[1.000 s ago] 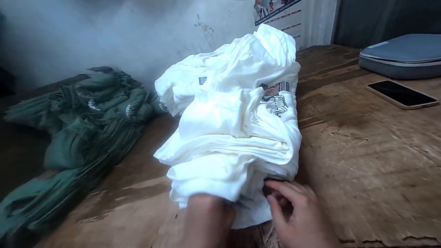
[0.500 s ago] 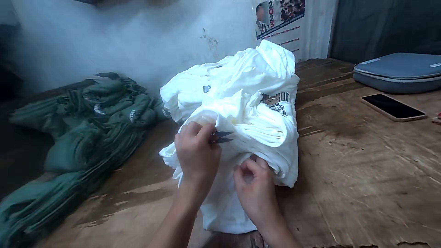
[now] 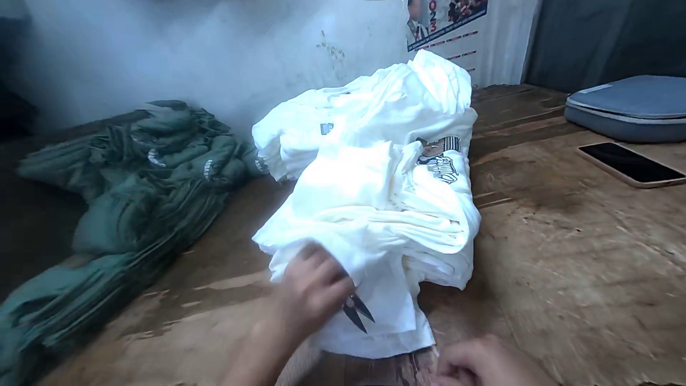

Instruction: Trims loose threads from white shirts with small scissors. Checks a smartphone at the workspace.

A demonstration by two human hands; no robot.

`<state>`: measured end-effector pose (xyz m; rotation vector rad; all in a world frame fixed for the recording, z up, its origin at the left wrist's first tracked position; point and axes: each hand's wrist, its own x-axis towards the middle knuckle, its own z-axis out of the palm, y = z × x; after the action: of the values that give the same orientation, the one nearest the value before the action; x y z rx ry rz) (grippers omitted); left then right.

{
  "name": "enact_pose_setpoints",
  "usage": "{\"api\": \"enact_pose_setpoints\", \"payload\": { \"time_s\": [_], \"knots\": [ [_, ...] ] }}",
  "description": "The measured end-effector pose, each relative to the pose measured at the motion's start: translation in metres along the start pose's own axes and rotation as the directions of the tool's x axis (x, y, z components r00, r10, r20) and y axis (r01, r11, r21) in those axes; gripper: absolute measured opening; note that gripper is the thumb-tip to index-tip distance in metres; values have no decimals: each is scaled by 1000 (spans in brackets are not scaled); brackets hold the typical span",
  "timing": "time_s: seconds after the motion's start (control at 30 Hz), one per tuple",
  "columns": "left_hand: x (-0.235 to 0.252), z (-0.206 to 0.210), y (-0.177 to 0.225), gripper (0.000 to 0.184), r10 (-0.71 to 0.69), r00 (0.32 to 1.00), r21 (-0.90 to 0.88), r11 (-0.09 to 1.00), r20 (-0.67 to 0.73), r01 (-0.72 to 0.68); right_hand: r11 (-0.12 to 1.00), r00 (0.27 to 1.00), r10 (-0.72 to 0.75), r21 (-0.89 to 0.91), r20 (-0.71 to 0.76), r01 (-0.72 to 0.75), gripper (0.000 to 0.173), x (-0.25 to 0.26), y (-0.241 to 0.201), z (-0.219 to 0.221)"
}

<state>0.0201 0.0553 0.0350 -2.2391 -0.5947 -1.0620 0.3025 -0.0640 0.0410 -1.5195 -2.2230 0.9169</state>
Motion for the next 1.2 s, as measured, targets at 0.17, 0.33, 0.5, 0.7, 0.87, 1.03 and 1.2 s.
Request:
{"api": "enact_pose_setpoints", "payload": {
  "time_s": [0.17, 0.33, 0.5, 0.7, 0.87, 1.03, 1.2],
  "knots": [
    [9, -10, 58, 35, -384, 908, 75, 923, 168, 377, 997, 865, -69, -10, -498, 73, 35, 22, 5, 22],
    [-18, -18, 66, 14, -300, 852, -156, 904, 430, 397, 936, 738, -353, -233, -575, 266, 65, 54, 12, 43],
    [-34, -16, 39, 9, -303, 928, -482, 794, 215, 371, 953, 597, -297, -190, -746, 237, 21, 73, 2, 52],
    [-28, -34, 50, 15, -214, 871, -260, 899, 443, 353, 933, 698, -313, -73, -644, 352, 15, 19, -8, 25],
    [-27, -28, 71, 23, -270, 821, -239, 869, 503, 433, 999, 885, -41, -18, -463, 37, 11, -2, 9, 10],
    [-14, -19, 98, 25, -483, 820, -274, 780, 308, 562, 996, 837, -39, 43, -546, 75, 26, 26, 13, 27],
    [-14, -6, 115, 11, -513, 850, -4, 856, 119, 517, 980, 751, -10, 142, -661, 138, 11, 34, 18, 39]
  ]
}}
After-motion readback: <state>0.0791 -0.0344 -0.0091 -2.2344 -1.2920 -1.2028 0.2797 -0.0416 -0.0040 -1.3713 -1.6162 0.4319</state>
